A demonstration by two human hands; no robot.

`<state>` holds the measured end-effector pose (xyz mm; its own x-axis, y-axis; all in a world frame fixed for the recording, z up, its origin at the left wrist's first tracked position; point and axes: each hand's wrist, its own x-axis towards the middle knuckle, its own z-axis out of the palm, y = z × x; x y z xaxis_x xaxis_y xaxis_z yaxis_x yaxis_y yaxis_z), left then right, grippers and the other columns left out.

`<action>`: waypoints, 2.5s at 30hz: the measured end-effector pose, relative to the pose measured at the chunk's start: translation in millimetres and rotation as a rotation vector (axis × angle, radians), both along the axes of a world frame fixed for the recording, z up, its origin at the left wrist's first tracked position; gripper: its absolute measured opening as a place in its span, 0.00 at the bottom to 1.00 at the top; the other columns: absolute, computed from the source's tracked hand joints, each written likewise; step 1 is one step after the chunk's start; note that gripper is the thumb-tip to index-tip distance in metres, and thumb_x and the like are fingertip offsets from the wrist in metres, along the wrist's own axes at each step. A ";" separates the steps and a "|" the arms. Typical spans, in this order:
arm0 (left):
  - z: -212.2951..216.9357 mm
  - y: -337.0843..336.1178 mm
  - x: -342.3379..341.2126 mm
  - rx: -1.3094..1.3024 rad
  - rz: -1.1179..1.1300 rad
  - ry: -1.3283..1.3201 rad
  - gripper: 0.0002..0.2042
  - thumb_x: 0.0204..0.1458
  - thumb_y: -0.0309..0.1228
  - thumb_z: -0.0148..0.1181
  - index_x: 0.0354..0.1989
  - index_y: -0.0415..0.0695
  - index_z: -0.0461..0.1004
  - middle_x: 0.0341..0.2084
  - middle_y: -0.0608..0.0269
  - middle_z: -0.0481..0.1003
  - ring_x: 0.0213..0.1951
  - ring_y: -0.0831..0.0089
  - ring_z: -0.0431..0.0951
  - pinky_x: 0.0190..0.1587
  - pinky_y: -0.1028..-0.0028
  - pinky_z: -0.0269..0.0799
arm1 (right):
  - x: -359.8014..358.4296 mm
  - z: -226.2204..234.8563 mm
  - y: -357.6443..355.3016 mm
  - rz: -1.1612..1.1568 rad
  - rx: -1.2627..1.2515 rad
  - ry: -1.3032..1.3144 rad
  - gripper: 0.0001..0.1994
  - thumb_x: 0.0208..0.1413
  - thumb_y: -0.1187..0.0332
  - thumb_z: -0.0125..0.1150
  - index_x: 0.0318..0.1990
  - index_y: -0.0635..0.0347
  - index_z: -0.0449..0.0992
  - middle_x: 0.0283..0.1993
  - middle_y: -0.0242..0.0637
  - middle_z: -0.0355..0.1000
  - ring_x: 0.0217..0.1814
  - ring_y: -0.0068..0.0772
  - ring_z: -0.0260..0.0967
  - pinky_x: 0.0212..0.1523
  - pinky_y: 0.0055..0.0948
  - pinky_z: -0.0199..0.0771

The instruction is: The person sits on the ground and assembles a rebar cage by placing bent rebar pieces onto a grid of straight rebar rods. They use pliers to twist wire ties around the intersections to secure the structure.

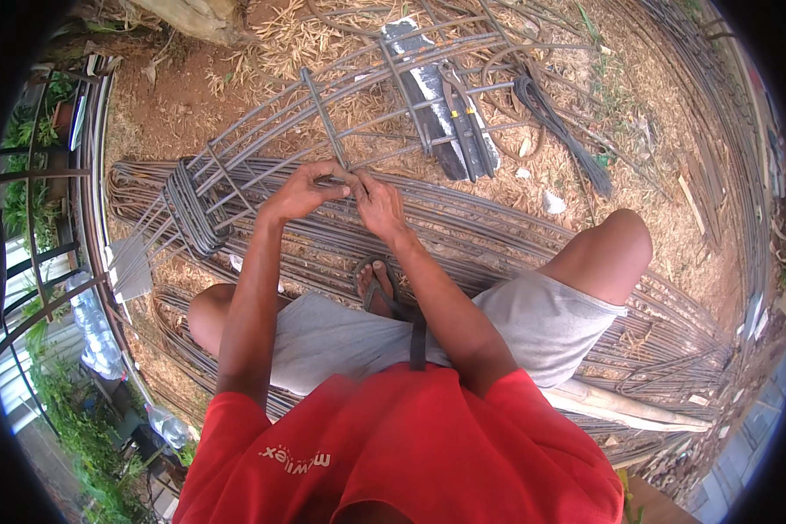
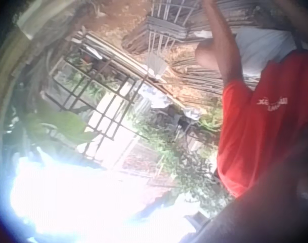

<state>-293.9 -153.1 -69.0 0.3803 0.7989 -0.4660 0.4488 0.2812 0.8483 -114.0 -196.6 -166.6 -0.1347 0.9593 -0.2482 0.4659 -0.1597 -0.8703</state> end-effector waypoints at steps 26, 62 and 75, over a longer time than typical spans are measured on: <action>-30.7 -13.9 12.3 0.524 0.068 0.589 0.16 0.53 0.30 0.67 0.50 0.43 0.77 0.42 0.45 0.84 0.48 0.37 0.82 0.52 0.47 0.77 | 3.5 24.6 7.8 -0.019 0.024 -0.040 0.26 0.71 0.42 0.55 0.54 0.56 0.86 0.40 0.58 0.83 0.46 0.65 0.81 0.49 0.52 0.78; -53.0 -2.4 -13.8 0.045 0.580 -0.003 0.14 0.58 0.32 0.74 0.43 0.31 0.85 0.38 0.50 0.87 0.40 0.67 0.86 0.46 0.69 0.79 | -15.9 15.3 -2.1 -0.077 0.391 -0.232 0.13 0.69 0.60 0.62 0.41 0.59 0.85 0.26 0.52 0.79 0.26 0.58 0.78 0.28 0.52 0.76; -51.7 -15.1 12.1 0.062 0.721 -0.229 0.10 0.64 0.33 0.70 0.38 0.37 0.84 0.36 0.60 0.86 0.41 0.75 0.82 0.51 0.72 0.73 | -15.6 20.7 -1.3 -0.075 0.380 -0.277 0.14 0.69 0.58 0.60 0.43 0.58 0.86 0.26 0.54 0.80 0.27 0.61 0.80 0.30 0.54 0.79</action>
